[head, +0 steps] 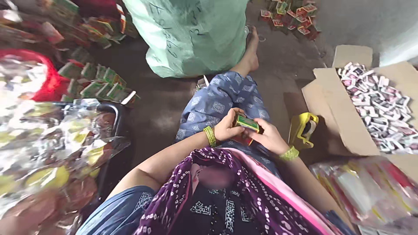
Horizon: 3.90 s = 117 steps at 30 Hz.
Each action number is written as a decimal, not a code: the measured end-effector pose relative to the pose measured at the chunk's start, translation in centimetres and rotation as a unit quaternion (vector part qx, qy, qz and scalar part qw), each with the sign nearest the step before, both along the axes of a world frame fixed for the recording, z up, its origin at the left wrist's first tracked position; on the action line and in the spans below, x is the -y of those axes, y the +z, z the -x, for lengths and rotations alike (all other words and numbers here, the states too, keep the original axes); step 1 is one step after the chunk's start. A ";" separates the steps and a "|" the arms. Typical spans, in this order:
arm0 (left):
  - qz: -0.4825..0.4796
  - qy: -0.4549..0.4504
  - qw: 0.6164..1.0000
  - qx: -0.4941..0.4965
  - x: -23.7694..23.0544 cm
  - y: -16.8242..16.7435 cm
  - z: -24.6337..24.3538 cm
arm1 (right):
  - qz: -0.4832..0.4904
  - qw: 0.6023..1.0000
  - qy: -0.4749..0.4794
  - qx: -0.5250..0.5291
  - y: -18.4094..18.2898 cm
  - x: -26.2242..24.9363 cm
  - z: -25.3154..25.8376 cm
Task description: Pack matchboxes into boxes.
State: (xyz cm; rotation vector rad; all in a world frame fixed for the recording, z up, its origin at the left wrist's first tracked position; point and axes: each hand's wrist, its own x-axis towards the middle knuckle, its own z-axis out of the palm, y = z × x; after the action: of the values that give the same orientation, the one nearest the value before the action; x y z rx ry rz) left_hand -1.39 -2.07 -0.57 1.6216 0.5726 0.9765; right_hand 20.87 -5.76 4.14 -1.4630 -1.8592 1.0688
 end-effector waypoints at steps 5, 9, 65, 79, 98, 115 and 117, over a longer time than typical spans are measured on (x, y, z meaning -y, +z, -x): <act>-0.027 0.197 0.976 -0.086 -5.0 3.8 3.4 | -0.052 0.981 -0.176 -0.069 0.3 1.0 -2.5; -0.019 0.348 0.879 -0.325 -11.5 3.0 9.0 | -0.127 0.939 -0.318 0.037 1.1 0.4 -7.8; 0.067 -0.028 0.997 0.032 -0.3 1.8 -2.5 | -0.088 0.991 0.029 -0.099 -0.3 1.7 -1.8; 0.049 0.029 0.991 -0.118 -1.2 -0.7 -2.2 | -0.054 0.757 -0.529 0.380 7.5 -4.2 -30.8; 0.083 0.056 0.987 -0.129 -1.4 -0.5 -3.1 | 0.044 0.760 -0.493 0.421 3.2 -4.7 -39.0; 0.100 0.056 0.986 -0.123 -1.3 -0.5 -3.4 | 0.005 0.778 -0.533 0.331 2.5 -5.7 -41.3; 0.103 0.056 0.986 -0.122 -1.4 -0.6 -3.4 | 0.038 0.776 -0.526 0.346 2.6 -6.0 -41.7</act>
State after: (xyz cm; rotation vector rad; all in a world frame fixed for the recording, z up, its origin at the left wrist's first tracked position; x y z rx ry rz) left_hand 2.00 -0.64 -1.17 1.5461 0.9109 0.7749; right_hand 62.56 0.20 6.77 -2.6623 -0.9370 0.0125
